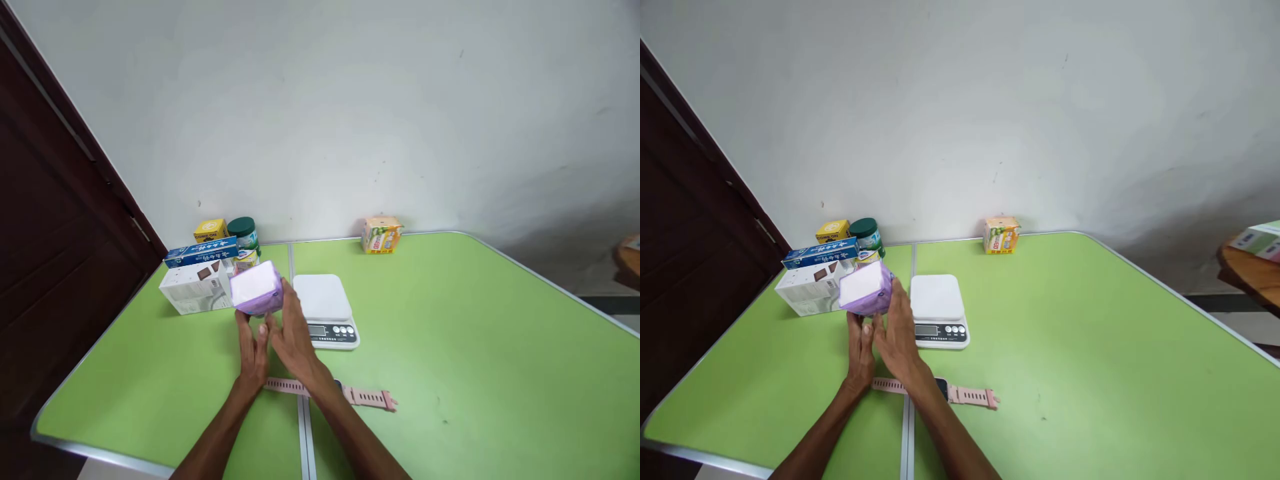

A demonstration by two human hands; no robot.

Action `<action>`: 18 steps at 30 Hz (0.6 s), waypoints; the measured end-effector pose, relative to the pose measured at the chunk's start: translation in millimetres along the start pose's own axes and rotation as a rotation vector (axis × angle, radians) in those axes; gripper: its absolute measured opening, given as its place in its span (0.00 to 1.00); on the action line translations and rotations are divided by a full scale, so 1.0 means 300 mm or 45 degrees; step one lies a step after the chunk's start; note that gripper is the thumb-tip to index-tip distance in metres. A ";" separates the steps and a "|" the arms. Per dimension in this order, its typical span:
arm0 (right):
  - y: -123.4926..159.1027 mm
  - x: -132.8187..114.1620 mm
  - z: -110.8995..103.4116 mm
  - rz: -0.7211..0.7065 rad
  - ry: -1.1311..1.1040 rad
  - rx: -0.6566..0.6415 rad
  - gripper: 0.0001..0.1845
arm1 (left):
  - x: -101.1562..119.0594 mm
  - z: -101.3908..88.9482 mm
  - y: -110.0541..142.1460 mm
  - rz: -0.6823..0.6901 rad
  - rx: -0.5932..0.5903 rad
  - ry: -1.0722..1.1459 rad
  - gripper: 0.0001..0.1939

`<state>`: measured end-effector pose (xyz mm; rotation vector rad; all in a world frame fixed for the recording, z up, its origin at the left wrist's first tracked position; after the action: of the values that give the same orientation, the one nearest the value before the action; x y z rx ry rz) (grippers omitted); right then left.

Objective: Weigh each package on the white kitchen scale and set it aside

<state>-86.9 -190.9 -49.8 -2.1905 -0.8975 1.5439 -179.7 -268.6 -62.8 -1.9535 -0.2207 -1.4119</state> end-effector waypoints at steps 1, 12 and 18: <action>-0.007 0.000 -0.065 -0.001 0.031 0.034 0.40 | 0.026 0.029 0.000 0.043 -0.044 0.031 0.37; -0.049 0.209 -0.429 0.207 0.143 0.021 0.22 | 0.086 0.316 -0.062 0.161 -0.473 0.057 0.38; -0.033 0.305 -0.446 0.383 -0.033 0.004 0.40 | 0.016 0.261 -0.065 0.146 -0.297 -0.003 0.37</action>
<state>53.9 -110.9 -61.3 -2.3943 -0.5911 1.7056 -128.1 -206.4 -62.2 -2.1185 0.0574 -1.4115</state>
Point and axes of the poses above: each hand's wrist, its own y-axis away from the middle knuckle, its own z-axis out of the palm, x = y × z, the point moved 8 cm from there along -y, towards the middle knuckle, and after that the axes turned 5 degrees about y, right-handed, at the moved point
